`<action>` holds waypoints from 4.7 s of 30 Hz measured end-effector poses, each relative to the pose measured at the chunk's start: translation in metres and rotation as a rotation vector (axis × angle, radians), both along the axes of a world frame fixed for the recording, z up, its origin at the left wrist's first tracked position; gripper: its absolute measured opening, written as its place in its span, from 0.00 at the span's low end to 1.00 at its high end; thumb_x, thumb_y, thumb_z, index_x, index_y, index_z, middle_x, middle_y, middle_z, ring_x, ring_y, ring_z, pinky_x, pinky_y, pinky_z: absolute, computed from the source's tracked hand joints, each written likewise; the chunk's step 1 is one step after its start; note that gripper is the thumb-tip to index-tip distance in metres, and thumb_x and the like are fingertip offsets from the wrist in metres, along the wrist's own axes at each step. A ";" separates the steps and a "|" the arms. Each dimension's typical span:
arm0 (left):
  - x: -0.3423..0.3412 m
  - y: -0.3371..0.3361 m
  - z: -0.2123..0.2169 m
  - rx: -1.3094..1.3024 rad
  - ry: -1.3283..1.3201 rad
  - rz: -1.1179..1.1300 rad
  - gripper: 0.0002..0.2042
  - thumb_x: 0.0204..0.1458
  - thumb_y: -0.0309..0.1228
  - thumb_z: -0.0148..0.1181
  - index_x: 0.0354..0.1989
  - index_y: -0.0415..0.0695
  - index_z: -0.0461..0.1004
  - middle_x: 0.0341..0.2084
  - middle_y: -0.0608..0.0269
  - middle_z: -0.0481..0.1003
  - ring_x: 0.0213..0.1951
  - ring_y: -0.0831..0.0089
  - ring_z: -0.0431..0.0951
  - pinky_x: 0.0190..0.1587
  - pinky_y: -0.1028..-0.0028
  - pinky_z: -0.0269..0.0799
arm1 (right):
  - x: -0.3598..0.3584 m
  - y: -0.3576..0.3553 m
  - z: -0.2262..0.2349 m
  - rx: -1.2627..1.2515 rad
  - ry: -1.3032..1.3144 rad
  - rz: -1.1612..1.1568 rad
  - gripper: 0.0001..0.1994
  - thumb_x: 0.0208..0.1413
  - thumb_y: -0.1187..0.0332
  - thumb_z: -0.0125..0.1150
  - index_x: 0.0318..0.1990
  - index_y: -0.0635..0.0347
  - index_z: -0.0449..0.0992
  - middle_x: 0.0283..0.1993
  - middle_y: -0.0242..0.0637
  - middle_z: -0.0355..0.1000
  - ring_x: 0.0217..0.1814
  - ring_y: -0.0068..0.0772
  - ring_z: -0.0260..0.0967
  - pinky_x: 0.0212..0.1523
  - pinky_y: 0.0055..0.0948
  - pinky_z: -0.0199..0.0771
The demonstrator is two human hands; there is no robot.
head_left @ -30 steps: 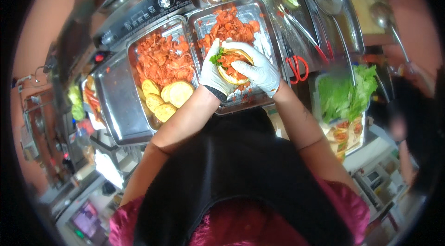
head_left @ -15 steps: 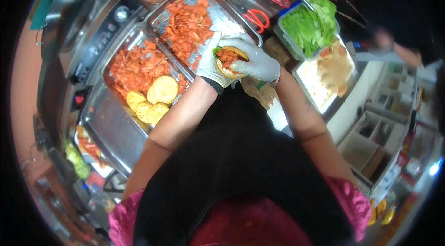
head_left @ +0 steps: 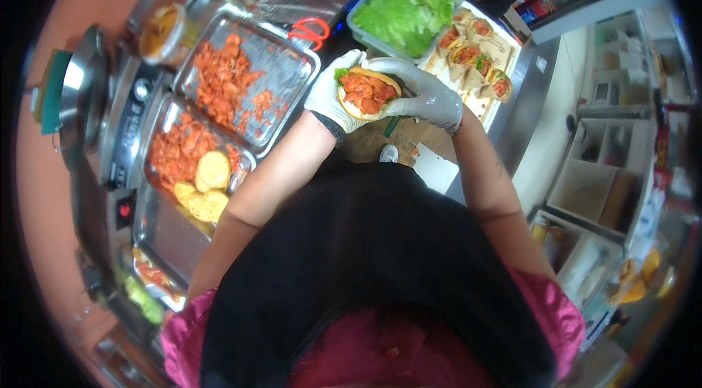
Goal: The person assembles tacos by spreading sauce on tortillas, adding shredded meat and lettuce, and placing them into a tray. The person repeats this process multiple times, handling tortillas, meat, lettuce, and sauce.
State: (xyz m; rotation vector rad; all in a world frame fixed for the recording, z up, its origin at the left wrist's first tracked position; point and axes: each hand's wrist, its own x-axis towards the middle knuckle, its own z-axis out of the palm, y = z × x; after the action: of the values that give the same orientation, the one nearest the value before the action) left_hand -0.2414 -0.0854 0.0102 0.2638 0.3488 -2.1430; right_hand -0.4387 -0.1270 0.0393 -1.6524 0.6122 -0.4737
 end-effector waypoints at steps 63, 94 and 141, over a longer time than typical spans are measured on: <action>-0.320 -0.246 -0.060 -0.047 -0.503 -0.875 0.39 0.61 0.66 0.34 0.70 0.50 0.57 0.65 0.51 0.65 0.64 0.51 0.67 0.62 0.38 0.61 | -0.262 -0.094 -0.130 0.325 -0.301 -1.303 0.30 0.52 0.72 0.70 0.63 0.61 0.66 0.57 0.42 0.71 0.60 0.34 0.70 0.61 0.32 0.72; -0.417 -0.368 -0.116 -2.161 -1.991 -0.769 0.08 0.55 0.34 0.56 0.40 0.47 0.74 0.42 0.48 0.76 0.47 0.46 0.76 0.48 0.53 0.72 | -0.285 0.002 -0.075 0.395 -0.831 -1.513 0.30 0.53 0.78 0.62 0.65 0.59 0.65 0.63 0.39 0.68 0.65 0.34 0.66 0.67 0.36 0.65; -0.205 -0.125 -0.193 -1.373 -1.887 -0.173 0.06 0.47 0.21 0.64 0.32 0.39 0.73 0.32 0.52 0.74 0.37 0.55 0.76 0.43 0.66 0.72 | -0.184 -0.022 -0.187 0.814 -0.518 -1.299 0.27 0.50 0.78 0.66 0.60 0.63 0.69 0.53 0.40 0.73 0.52 0.34 0.73 0.52 0.32 0.77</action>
State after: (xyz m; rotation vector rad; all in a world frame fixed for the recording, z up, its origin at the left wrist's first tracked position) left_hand -0.4463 -0.2103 -0.1828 1.2038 -2.0434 -0.9845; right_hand -0.6226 -0.1491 -0.1481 -0.1602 1.2211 -1.2996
